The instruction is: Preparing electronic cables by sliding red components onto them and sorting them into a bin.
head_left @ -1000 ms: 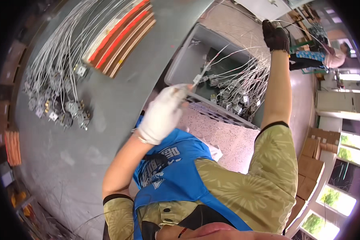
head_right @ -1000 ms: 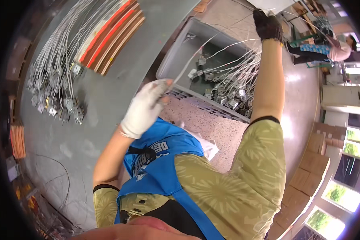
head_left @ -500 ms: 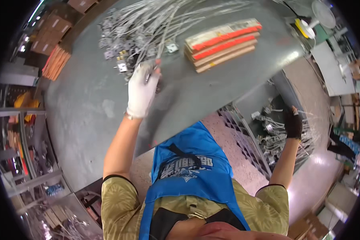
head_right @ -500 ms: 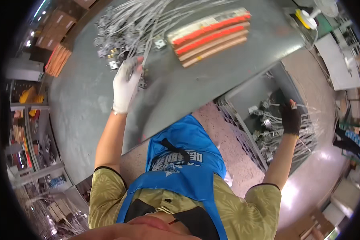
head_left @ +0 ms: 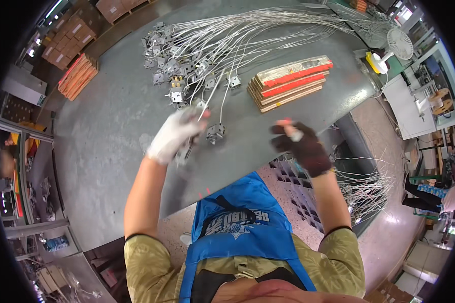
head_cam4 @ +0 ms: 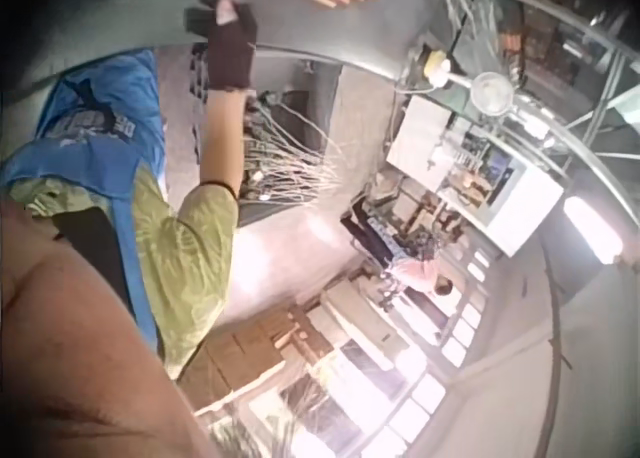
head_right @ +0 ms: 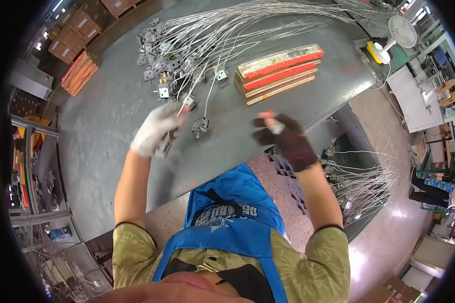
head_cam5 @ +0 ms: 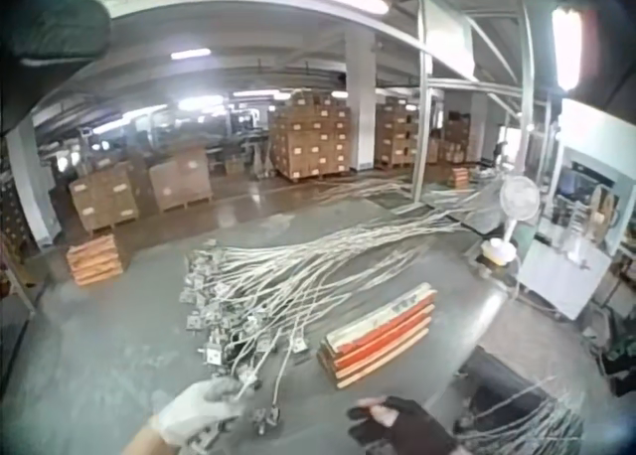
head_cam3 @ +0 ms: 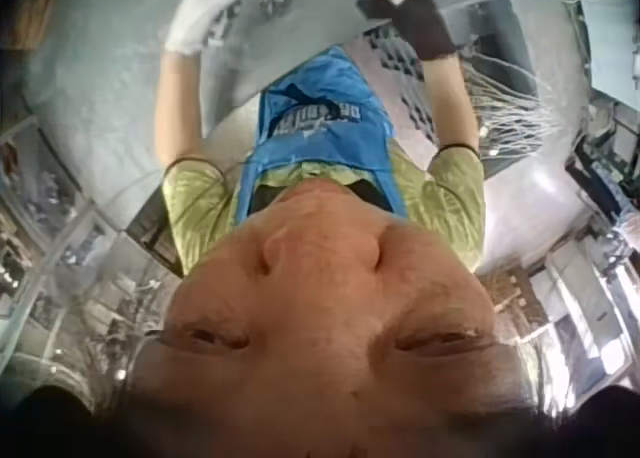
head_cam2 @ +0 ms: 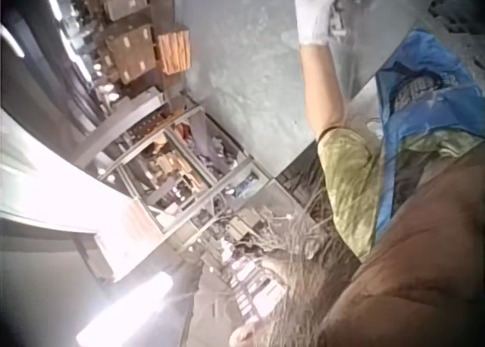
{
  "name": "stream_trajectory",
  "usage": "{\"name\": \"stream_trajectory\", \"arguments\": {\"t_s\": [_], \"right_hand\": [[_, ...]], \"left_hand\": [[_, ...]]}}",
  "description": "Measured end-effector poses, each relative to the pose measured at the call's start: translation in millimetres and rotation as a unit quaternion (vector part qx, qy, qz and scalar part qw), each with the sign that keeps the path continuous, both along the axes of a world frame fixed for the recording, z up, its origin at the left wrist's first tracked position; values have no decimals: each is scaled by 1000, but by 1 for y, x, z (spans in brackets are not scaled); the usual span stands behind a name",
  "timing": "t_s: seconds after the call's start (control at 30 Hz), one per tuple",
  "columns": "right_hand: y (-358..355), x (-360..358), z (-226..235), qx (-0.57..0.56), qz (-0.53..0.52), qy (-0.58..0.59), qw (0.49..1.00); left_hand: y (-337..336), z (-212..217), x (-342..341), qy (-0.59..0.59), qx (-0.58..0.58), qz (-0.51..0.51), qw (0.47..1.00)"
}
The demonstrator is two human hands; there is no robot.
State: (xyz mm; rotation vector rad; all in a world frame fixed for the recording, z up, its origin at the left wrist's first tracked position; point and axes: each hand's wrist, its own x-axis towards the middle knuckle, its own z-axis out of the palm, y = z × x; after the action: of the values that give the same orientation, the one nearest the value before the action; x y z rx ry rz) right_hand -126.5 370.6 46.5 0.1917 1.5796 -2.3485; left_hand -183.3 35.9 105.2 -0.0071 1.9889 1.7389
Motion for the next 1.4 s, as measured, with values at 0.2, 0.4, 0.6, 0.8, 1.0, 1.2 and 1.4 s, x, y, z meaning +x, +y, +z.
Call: {"name": "stream_trajectory", "arguments": {"t_s": [0.2,0.4,0.6,0.8,1.0,1.2,1.4], "right_hand": [[-132,-92,-12,-282,168,-150,933],[-167,-172,-7,-285,17,-183,941],[-159,-164,2,-267,-29,-137,954],[-113,-44,104,-139,-7,80,987],[89,-73,21,-254,59,176,949],[187,-105,-70,-249,-296,-130,913],[179,-101,-87,152,-452,47,878]], "left_hand": [[-68,-5,145,-55,-69,67,994],[-199,-15,233,269,-508,224,787],[-385,-59,294,205,-775,344,489],[-409,-123,291,258,-673,436,540],[-152,-108,174,451,-520,228,688],[-54,-124,160,448,-344,134,814],[-14,-122,166,459,-368,62,806]]}}
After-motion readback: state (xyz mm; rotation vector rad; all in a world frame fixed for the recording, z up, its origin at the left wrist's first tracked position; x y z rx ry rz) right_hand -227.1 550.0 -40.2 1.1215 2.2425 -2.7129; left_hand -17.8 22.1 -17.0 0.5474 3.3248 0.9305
